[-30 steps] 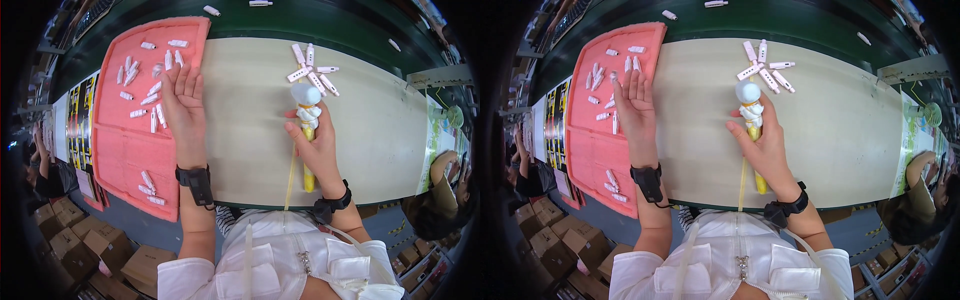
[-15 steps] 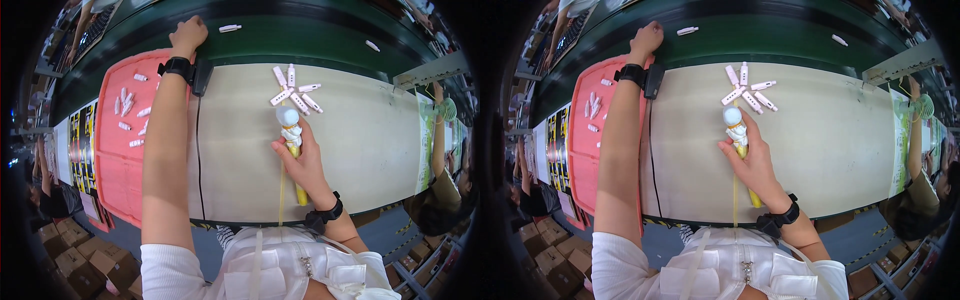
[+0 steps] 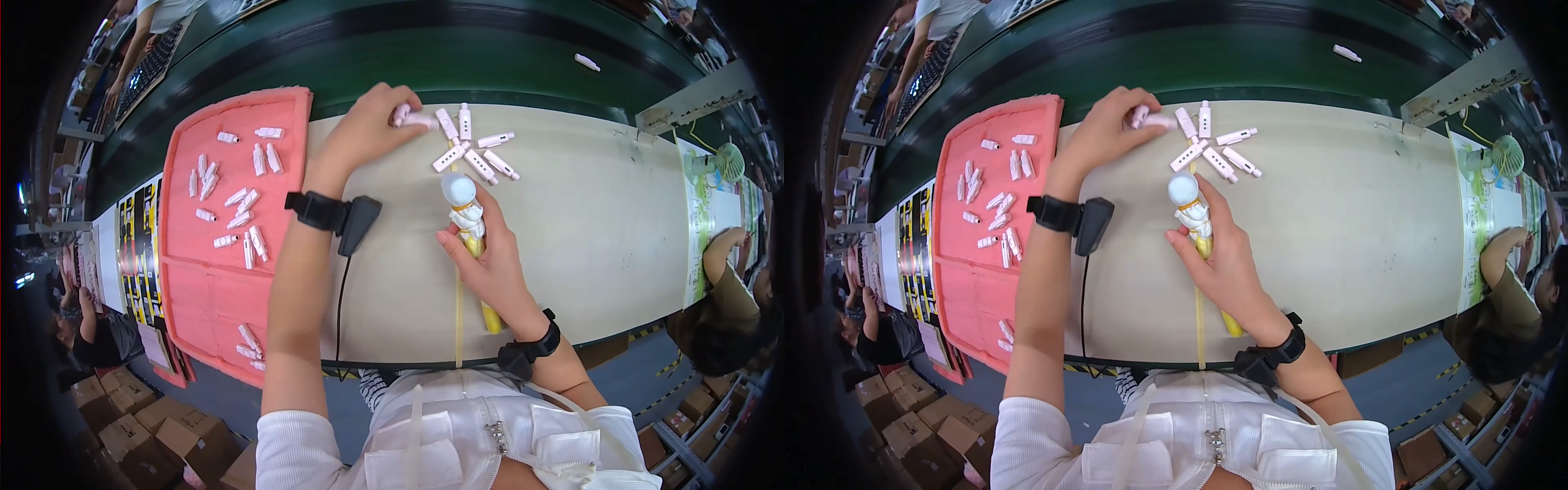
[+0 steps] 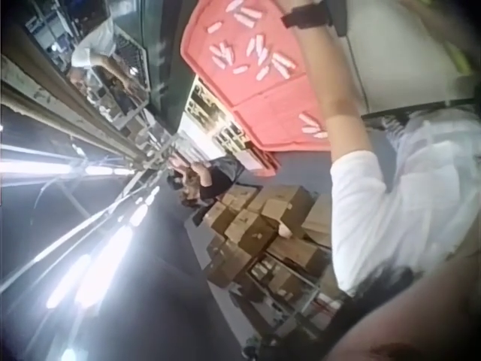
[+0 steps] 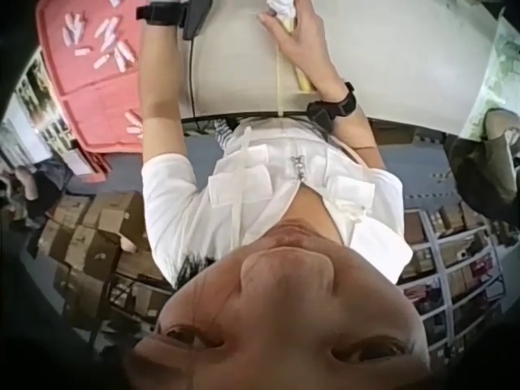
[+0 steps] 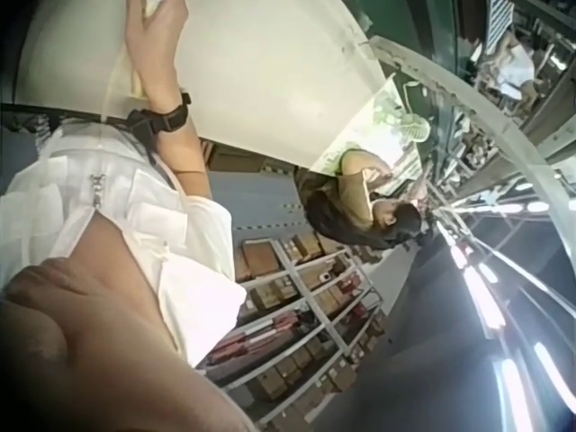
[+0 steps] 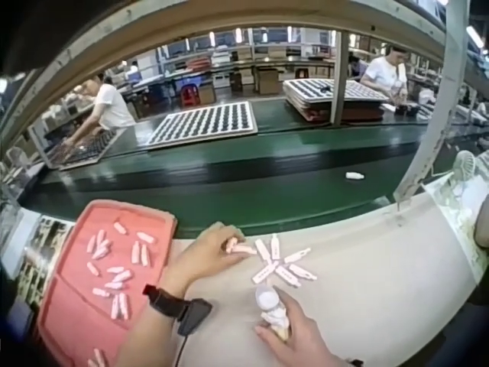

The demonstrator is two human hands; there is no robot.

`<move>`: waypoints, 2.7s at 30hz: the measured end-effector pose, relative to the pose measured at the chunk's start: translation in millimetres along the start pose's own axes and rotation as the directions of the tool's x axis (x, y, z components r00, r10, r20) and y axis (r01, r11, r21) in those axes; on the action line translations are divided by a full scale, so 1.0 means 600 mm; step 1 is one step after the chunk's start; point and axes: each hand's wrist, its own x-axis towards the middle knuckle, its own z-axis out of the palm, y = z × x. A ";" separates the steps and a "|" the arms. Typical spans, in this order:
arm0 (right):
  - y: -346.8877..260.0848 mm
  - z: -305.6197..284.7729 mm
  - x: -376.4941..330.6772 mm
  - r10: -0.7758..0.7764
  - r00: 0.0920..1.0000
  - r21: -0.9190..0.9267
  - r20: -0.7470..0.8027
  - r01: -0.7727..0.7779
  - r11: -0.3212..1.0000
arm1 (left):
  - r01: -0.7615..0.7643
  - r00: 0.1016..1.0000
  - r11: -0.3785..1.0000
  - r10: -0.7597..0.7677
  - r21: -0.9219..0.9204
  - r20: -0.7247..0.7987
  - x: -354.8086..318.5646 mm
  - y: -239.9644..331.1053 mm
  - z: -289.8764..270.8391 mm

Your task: The person picks up a pink component from a tray, presses it against a white object held in the other hand, and then places the component on the table, repeating this process multiple times.

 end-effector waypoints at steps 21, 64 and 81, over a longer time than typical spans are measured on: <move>-0.035 0.019 -0.021 0.239 0.950 0.092 0.200 -0.261 0.961 | 0.217 0.894 0.824 -0.383 -0.524 -0.232 -0.245 0.131 0.085; -0.019 0.019 -0.003 0.109 0.993 0.131 -0.050 -0.101 0.986 | 0.129 0.912 0.148 -0.407 -0.981 0.059 -0.250 0.160 0.094; -0.011 0.014 -0.003 0.032 0.999 0.050 -0.043 -0.029 0.998 | 0.119 0.801 0.584 -0.534 -0.803 -0.269 -0.254 0.146 0.071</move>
